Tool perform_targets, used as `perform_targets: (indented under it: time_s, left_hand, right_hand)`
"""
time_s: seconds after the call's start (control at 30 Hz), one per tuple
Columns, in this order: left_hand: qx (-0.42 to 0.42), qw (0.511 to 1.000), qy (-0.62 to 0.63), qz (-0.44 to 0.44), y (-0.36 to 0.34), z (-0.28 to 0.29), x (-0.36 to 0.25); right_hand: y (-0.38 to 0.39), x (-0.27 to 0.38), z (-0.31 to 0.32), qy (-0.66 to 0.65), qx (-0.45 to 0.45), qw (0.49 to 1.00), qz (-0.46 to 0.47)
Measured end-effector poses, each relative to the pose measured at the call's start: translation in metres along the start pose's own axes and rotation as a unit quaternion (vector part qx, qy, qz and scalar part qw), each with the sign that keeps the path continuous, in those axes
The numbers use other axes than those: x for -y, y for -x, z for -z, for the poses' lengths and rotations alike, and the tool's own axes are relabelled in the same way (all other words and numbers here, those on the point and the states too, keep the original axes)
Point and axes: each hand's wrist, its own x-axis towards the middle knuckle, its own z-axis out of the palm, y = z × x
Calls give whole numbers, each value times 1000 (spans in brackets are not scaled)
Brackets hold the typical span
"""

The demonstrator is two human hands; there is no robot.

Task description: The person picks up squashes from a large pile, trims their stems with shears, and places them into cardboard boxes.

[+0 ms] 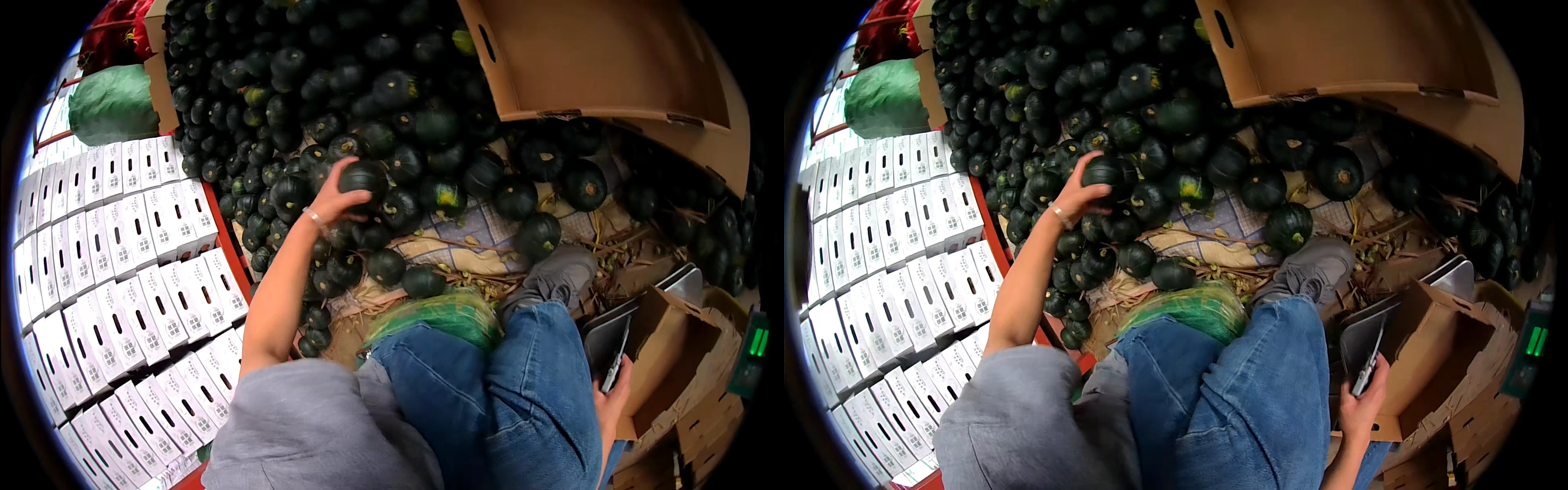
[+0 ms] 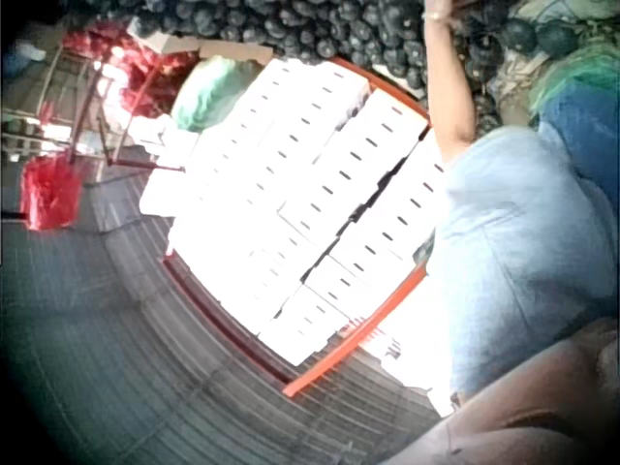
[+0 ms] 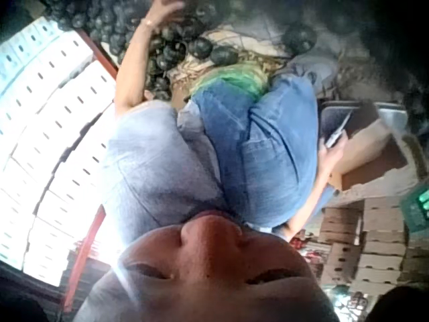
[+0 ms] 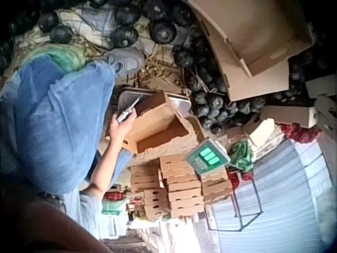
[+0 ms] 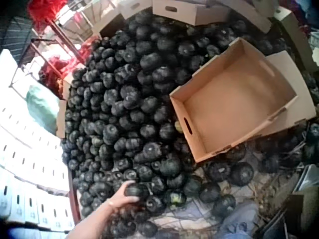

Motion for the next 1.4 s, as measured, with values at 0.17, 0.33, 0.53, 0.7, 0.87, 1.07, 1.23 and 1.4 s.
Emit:
perform_targets:
  time_s: [0.17, 0.33, 0.53, 0.7, 0.87, 1.07, 1.23, 1.4]
  left_hand:
    - [286, 818, 498, 23, 35, 2, 9]
    - [367, 752, 546, -32, 29, -24, 24]
    - [318, 776, 545, 16, 22, -84, 33]
    - [333, 843, 421, 41, 35, -208, 4]
    - [338, 906, 246, -72, 34, -237, -8]
    - [344, 931, -1, -121, 25, -246, -24]
    - [374, 918, -80, -107, 26, -247, -38]
    - [334, 915, -166, -156, 27, -250, -40]
  right_hand:
    - [5, -15, -3, -41, -23, 999, -25]
    - [4, 23, -2, -6, 1, 999, 31]
    - [-5, 34, 9, -6, -12, 1000, 23]
    - [-37, 81, 24, 63, 4, 988, 141]
    - [-68, 117, 9, 269, 82, 918, 280]
    - [-78, 101, 10, 384, 82, 860, 326]
    - [-79, 87, -1, 400, 52, 833, 379]
    - [-62, 83, -25, 341, 71, 892, 289]
